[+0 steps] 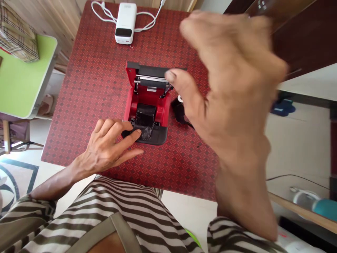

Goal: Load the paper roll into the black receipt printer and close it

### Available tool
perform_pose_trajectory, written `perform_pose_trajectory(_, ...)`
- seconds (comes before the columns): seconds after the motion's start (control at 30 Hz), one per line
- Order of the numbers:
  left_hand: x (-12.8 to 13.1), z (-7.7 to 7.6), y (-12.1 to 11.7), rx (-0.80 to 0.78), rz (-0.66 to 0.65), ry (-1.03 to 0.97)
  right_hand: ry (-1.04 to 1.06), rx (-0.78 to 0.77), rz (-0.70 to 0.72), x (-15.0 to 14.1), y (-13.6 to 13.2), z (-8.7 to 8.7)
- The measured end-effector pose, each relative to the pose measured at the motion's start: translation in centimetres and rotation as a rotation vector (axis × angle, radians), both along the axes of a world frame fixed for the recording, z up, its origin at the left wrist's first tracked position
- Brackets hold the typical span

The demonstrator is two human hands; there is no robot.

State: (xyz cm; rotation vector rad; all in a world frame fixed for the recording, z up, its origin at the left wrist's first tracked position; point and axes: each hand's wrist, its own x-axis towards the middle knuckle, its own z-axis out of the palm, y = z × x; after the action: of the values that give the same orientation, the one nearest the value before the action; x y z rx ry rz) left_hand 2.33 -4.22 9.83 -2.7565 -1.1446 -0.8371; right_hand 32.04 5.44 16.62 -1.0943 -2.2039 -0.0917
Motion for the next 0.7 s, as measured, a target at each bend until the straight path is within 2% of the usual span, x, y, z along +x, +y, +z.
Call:
perform_pose_trajectory(0.07, 0.0, 0.0, 0.0, 0.035, -0.001, 0.010, -0.069, -0.171, 0.015, -0.7, 1.7, 0.1)
perform_pose_trajectory(0.1, 0.0, 0.0, 0.0, 0.053, -0.001, 0.015, -0.078, -0.198, 0.023, -1.1, 2.0, -0.1)
perform_pose_trajectory(0.27, -0.2, -0.3, -0.2, 0.049, -0.016, 0.018, 0.026, -0.071, 0.073, -1.6, 0.8, -1.2)
perform_pose_trajectory(0.43, 0.1, -0.6, -0.3, 0.042, -0.004, 0.035, -0.030, -0.011, 0.145, -1.4, -0.8, -2.1)
perform_pose_trajectory(0.6, 0.5, -0.8, -0.3, 0.080, -0.001, -0.004, 0.044, -0.077, 0.144, -1.8, -2.8, -3.3)
perform_pose_trajectory(0.7, 0.3, -1.0, -0.6, 0.020, 0.000, -0.010, 0.072, -0.114, 0.153, -1.9, -4.1, -4.3)
